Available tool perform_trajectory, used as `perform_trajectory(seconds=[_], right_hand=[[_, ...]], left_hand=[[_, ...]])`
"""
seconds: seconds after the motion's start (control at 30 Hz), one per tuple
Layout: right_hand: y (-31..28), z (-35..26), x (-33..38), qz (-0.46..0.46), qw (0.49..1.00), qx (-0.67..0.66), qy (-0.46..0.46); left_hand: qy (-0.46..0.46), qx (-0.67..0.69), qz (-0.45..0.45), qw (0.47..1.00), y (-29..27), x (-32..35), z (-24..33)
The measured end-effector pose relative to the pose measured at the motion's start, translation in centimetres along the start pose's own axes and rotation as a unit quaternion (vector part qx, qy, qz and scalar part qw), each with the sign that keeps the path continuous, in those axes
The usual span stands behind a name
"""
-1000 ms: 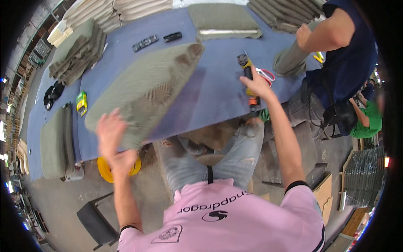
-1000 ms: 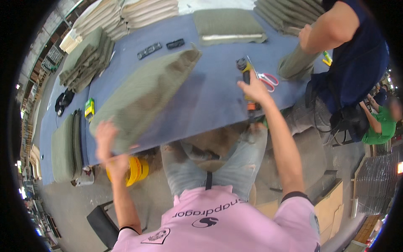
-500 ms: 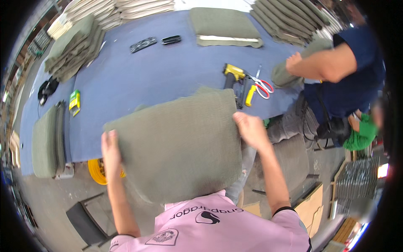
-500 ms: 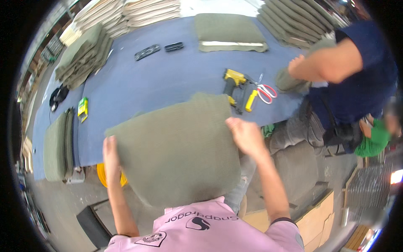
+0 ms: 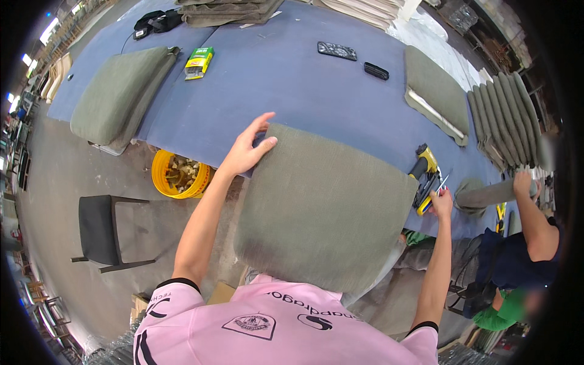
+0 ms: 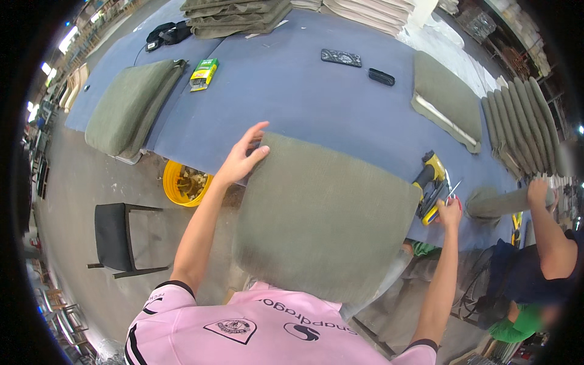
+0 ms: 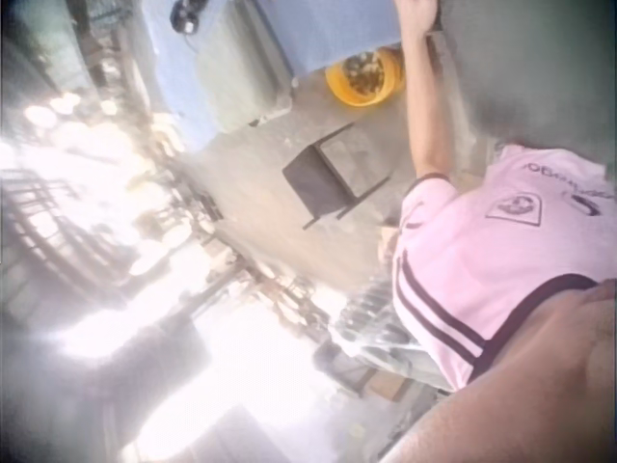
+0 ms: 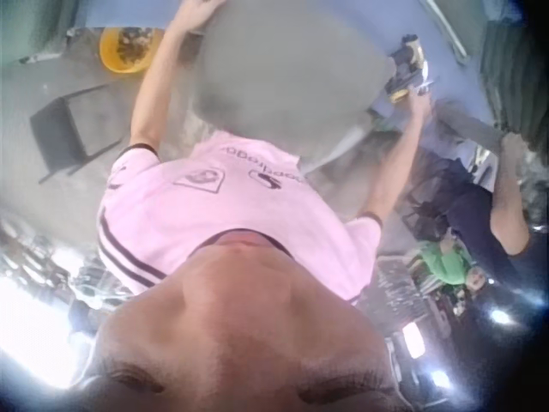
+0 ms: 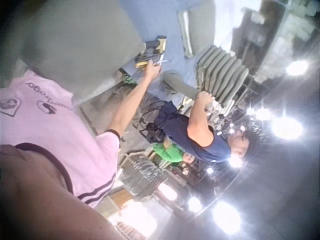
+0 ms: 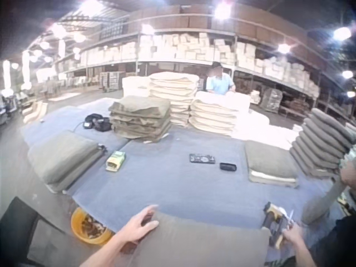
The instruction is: The person staples fabric onto a cushion using a staple gun, then trims excess fabric with scissors. They fold and staple edges, then use a screwdriver to tuck and secure the fabric. The process is repeated on multiple cushions at a workbench.
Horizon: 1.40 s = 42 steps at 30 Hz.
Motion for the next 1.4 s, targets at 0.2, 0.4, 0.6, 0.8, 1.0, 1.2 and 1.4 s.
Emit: perform_trajectory(seconds=[0.2,0.4,0.6,0.8,1.0,1.2,1.4], right_hand=[[-0.9,-8.8,2.0,-0.059,0.904,-0.406,0.121],[8.8,-32.3,7.9,-0.297,0.772,-0.562,0.000],[24.9,-53.2,12.1,-0.348,0.748,-0.557,-0.094],[34.7,-56.8,18.1,-0.474,0.766,-0.432,-0.041],[37.6,-58.2,21.0,-0.613,0.722,-0.307,-0.093],[38.1,-62.9,22.8,-0.610,0.678,-0.320,-0.257],[38.6,-65.7,25.4,-0.615,0.699,-0.176,-0.321]], left_hand=[[-0.039,0.038,-0.010,0.998,2.1,-0.6,-2.1],[-0.024,0.035,0.014,0.999,2.5,-1.3,-1.3],[0.005,0.024,0.068,0.997,1.2,-1.2,-2.4],[0.016,0.005,0.059,0.998,1.1,-1.5,-2.1],[0.013,0.003,0.060,0.998,1.1,-1.3,-2.1],[0.016,0.029,0.083,0.996,1.3,-1.8,-2.2],[0.019,0.029,0.112,0.993,0.8,-1.2,-3.5]])
Point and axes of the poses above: each hand's wrist, its own x-axis away from the middle knuckle, its own y-axis out of the palm, z = x × y, the point moved 10 cm from there along -x, towards the middle knuckle, and after that the axes turned 13 degrees about -x, right-handed, at the moved point
